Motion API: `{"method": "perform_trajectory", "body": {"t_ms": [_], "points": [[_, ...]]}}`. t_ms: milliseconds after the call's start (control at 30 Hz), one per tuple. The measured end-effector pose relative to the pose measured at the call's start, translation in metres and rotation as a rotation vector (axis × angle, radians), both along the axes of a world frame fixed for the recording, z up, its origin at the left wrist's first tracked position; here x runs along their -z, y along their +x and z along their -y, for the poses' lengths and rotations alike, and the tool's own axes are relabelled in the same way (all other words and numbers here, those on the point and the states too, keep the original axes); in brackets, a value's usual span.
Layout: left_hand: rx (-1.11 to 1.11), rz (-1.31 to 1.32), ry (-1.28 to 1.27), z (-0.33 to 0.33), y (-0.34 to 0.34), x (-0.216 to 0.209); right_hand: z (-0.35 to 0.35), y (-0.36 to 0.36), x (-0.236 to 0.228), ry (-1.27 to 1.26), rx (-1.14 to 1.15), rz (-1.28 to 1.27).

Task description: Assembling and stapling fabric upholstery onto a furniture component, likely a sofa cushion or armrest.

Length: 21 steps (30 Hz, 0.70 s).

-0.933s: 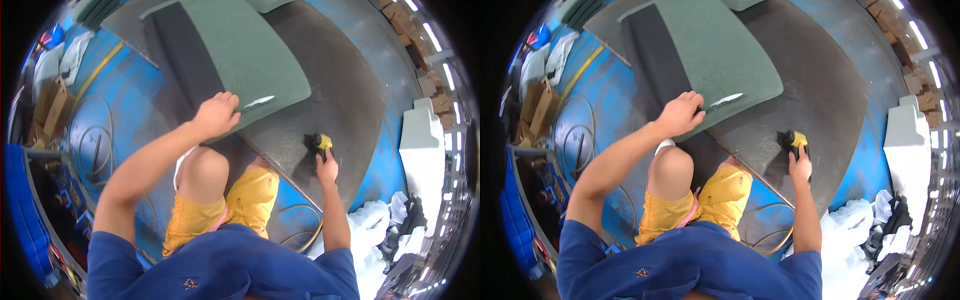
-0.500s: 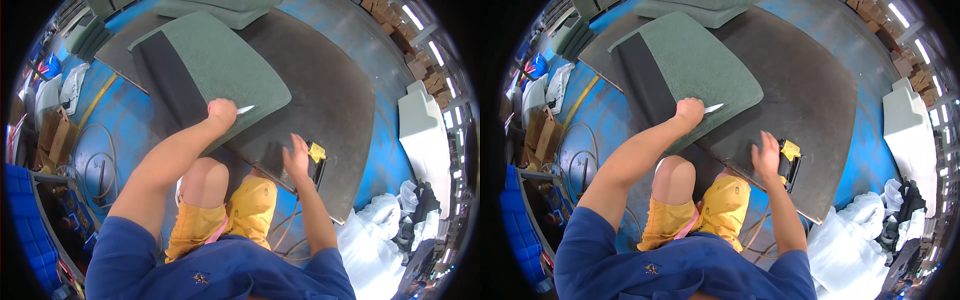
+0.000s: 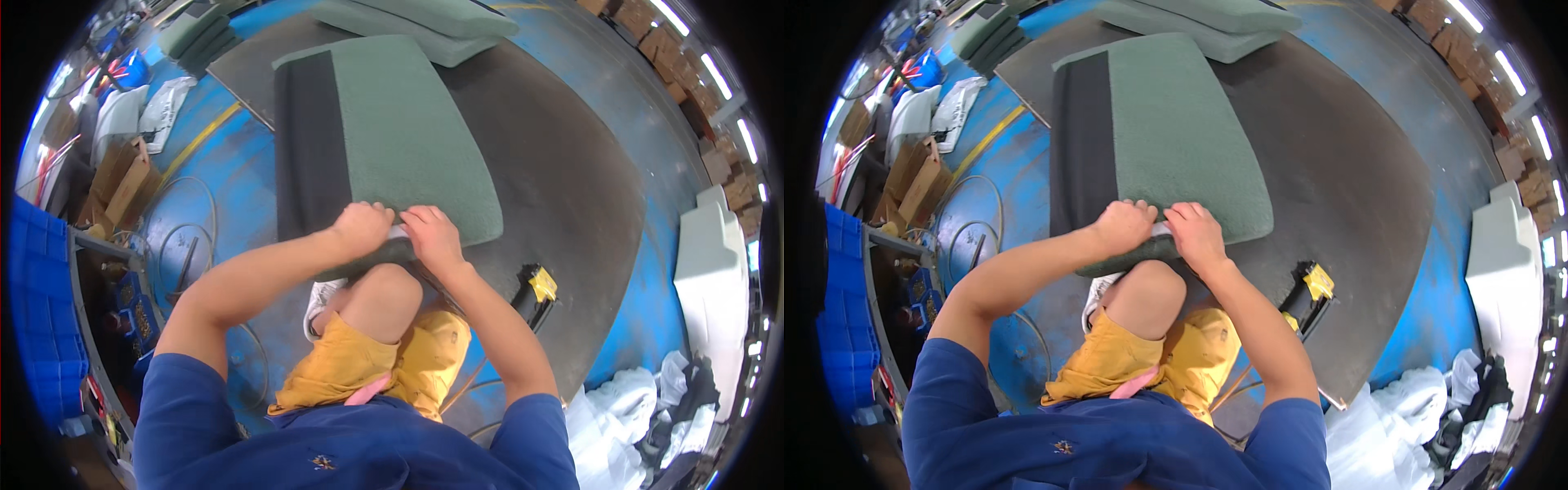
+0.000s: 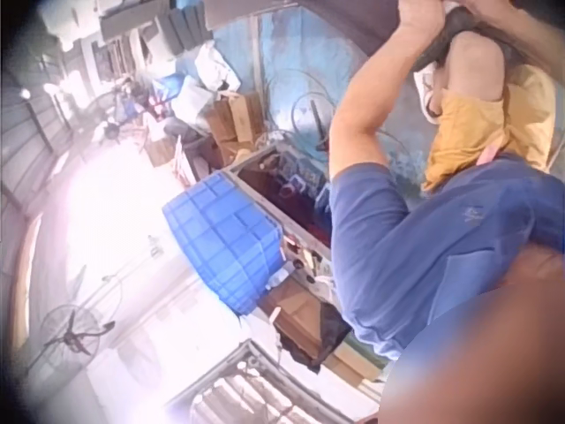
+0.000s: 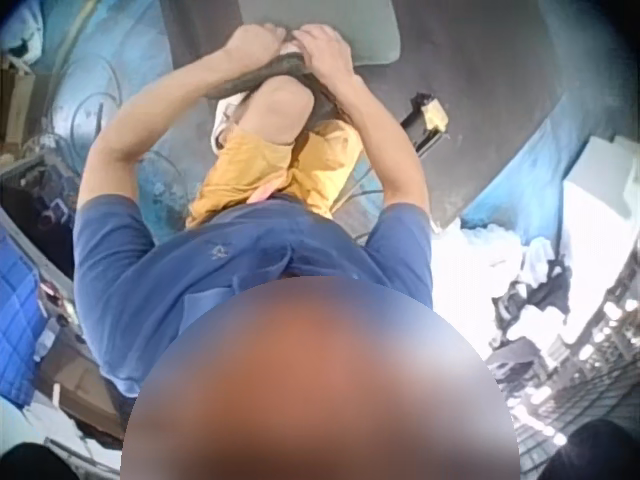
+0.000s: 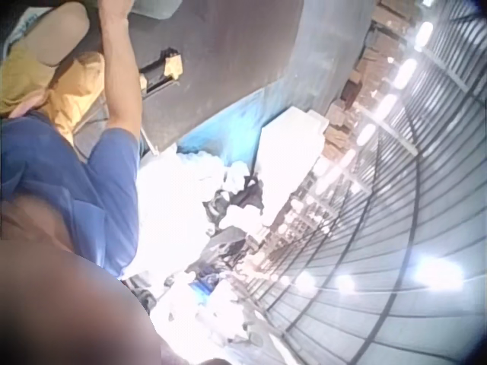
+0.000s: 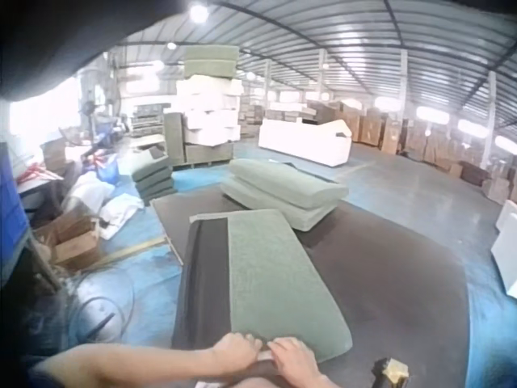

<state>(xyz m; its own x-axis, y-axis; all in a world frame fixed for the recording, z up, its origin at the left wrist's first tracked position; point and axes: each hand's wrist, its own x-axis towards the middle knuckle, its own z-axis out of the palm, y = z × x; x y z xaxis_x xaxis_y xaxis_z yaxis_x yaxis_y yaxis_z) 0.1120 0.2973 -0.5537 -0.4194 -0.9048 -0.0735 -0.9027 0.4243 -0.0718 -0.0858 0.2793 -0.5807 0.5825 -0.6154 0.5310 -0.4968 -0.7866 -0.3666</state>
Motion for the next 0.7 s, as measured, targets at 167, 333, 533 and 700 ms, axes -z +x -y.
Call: {"method": "perform_trajectory", "body": {"t_ms": [167,333,533,700], "points": [[-0.027,0.061,0.109,0.020,-0.010,-0.010,0.010,0.007,0.004,-0.044,0.084,-0.113],[0.230,0.008,0.419,0.032,-0.001,-0.009,0.009,0.006,0.000,-0.006,0.042,-0.148],[0.278,-0.130,0.377,0.021,-0.001,0.008,0.004,-0.007,-0.002,0.069,-0.050,-0.126],[0.232,-0.146,0.489,0.034,0.011,-0.005,0.005,-0.001,-0.013,0.089,0.040,-0.068]]}}
